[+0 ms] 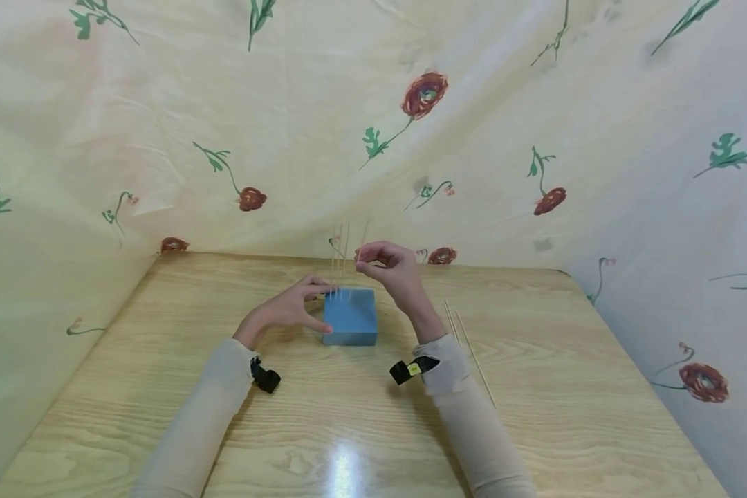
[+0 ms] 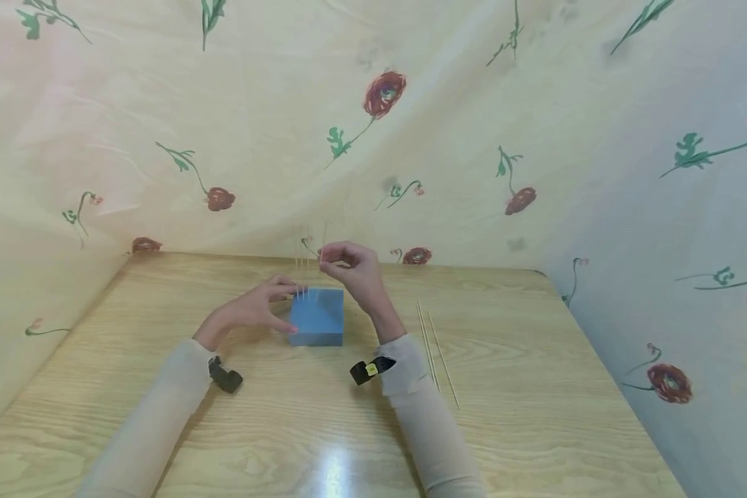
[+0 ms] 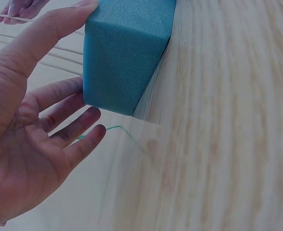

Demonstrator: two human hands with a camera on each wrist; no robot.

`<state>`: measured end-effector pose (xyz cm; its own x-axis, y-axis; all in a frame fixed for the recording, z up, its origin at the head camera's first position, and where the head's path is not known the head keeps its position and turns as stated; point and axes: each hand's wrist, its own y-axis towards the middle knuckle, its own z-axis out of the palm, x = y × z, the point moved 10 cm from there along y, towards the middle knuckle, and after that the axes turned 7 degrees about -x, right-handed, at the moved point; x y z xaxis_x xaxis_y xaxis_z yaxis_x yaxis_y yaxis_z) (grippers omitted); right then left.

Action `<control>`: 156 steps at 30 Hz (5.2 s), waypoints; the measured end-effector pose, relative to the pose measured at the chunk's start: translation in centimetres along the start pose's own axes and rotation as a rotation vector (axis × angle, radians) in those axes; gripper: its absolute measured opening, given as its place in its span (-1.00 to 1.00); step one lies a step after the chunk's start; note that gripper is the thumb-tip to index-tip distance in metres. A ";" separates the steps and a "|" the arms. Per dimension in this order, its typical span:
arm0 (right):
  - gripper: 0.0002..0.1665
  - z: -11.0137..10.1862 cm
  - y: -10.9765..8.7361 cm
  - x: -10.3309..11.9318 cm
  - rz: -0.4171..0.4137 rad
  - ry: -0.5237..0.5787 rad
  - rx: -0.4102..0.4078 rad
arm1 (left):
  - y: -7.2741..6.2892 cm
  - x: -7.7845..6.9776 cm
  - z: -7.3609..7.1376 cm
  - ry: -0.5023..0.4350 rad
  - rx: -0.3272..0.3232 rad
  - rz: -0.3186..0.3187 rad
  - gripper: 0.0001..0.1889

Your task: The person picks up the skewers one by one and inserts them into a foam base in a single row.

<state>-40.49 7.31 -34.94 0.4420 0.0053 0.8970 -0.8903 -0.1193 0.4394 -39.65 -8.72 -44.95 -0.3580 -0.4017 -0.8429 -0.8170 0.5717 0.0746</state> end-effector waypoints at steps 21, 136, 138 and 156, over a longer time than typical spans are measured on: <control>-0.77 0.9 -0.1 -0.2 -0.027 -0.025 -0.023 | 0.0 0.2 0.0 0.030 -0.003 -0.012 -0.05; -0.78 1.3 -0.1 -0.9 0.000 -0.096 0.038 | 0.0 0.1 -0.1 0.041 -0.007 -0.005 -0.03; -0.78 1.3 -0.2 -0.9 0.011 -0.106 0.041 | 0.0 0.1 -0.1 0.038 -0.006 -0.006 -0.03; -0.78 1.3 -0.2 -1.8 0.087 -0.145 0.113 | -0.1 0.2 0.0 0.035 -0.006 -0.003 -0.04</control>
<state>-40.95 6.06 -36.75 0.3826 -0.1522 0.9113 -0.9114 -0.2241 0.3452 -39.66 -8.85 -45.06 -0.3710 -0.4288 -0.8237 -0.8210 0.5659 0.0752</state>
